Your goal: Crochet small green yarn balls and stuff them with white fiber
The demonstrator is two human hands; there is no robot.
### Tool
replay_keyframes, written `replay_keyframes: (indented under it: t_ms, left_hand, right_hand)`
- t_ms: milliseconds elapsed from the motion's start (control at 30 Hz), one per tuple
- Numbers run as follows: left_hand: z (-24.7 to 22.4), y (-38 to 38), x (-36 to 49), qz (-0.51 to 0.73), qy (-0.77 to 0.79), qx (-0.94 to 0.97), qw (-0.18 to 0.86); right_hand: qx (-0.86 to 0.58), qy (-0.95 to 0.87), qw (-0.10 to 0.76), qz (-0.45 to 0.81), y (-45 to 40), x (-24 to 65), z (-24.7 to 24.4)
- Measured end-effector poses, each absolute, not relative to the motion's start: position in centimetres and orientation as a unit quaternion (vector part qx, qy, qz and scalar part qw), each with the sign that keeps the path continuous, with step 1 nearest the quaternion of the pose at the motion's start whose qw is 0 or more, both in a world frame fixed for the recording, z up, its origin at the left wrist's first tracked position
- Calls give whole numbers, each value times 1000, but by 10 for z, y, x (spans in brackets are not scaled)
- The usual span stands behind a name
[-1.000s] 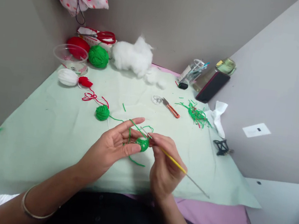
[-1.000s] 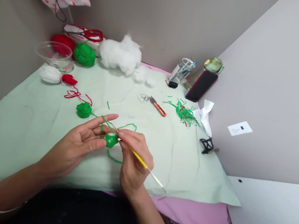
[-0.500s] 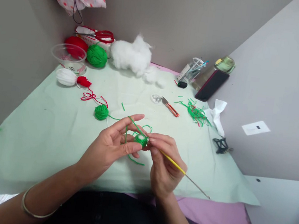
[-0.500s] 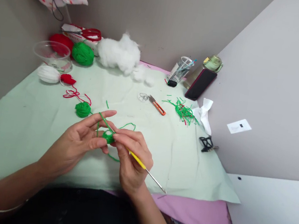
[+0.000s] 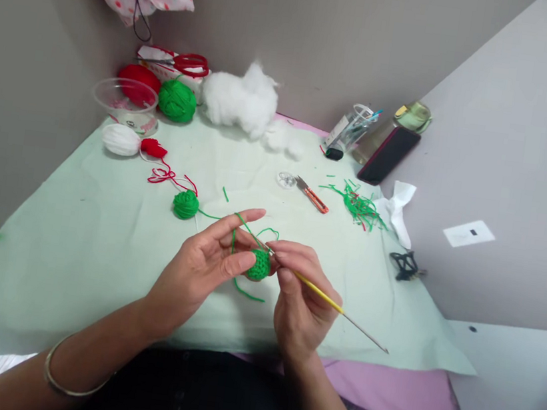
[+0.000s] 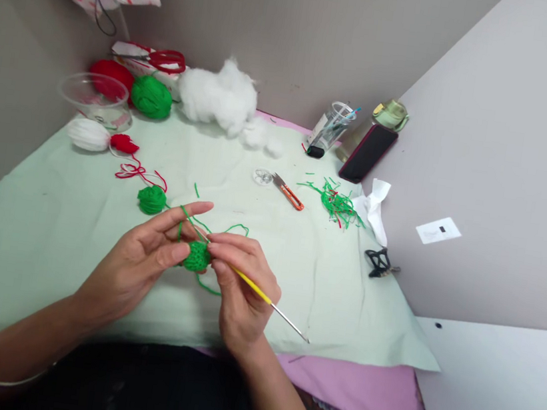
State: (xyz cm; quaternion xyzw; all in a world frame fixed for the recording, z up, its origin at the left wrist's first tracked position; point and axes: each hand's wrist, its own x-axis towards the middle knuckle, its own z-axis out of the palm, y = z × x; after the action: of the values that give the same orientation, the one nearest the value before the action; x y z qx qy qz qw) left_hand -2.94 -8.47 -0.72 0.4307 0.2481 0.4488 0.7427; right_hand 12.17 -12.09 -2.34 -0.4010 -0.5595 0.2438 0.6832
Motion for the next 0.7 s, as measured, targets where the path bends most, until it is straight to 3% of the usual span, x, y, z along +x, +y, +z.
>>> replay_keyframes:
  t_ms: [700]
  left_hand:
    - [-15,-89,-23,472,262,410,735]
  right_hand:
    - [-423,-561,683,201,-121,117,-24]
